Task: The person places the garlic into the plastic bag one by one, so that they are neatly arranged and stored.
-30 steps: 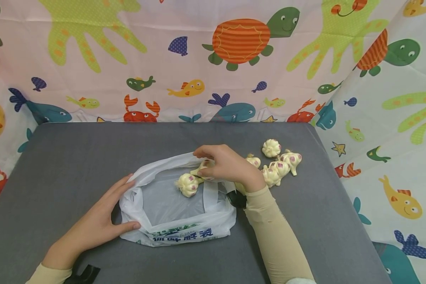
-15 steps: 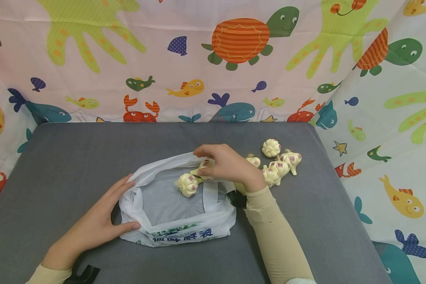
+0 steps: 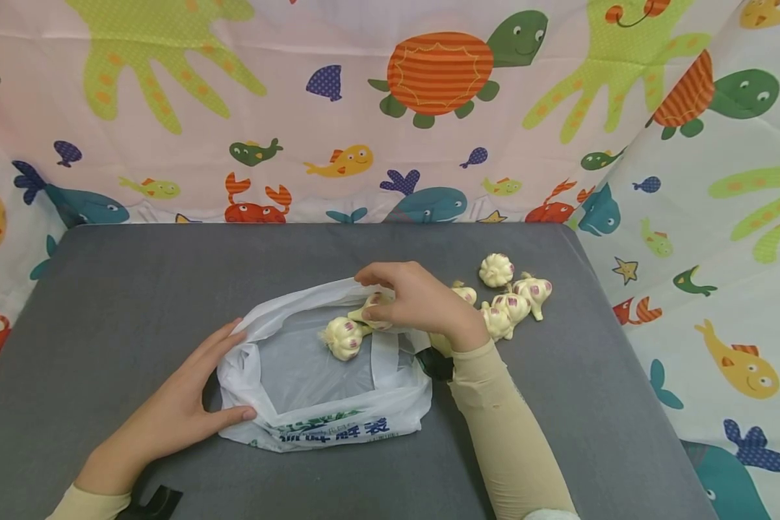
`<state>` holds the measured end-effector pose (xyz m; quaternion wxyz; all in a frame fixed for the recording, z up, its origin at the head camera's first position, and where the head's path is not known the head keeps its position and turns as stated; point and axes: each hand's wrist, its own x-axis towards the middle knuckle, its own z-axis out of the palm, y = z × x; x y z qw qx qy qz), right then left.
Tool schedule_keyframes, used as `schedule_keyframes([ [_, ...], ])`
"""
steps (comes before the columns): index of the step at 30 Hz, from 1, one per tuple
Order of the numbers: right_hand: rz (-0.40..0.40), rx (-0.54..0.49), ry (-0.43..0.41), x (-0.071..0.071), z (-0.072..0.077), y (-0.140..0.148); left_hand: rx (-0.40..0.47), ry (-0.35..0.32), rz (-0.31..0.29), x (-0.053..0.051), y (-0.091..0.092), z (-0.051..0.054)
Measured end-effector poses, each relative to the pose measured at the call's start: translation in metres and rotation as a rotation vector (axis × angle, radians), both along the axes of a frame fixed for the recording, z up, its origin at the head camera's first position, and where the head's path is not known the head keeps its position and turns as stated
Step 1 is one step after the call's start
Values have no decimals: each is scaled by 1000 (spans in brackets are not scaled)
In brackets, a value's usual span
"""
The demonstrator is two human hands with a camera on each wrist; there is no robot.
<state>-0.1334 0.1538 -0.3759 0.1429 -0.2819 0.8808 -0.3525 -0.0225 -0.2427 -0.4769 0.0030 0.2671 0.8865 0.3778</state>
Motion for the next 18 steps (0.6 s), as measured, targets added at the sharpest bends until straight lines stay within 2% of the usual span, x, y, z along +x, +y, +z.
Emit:
schedule_keyframes([
  [11,-32,-48,-18,2,11,9,-23,-13,15,1,-2,3],
  [18,-114,-44,13,1,15,28,-23,-16,9,1,-1,2],
])
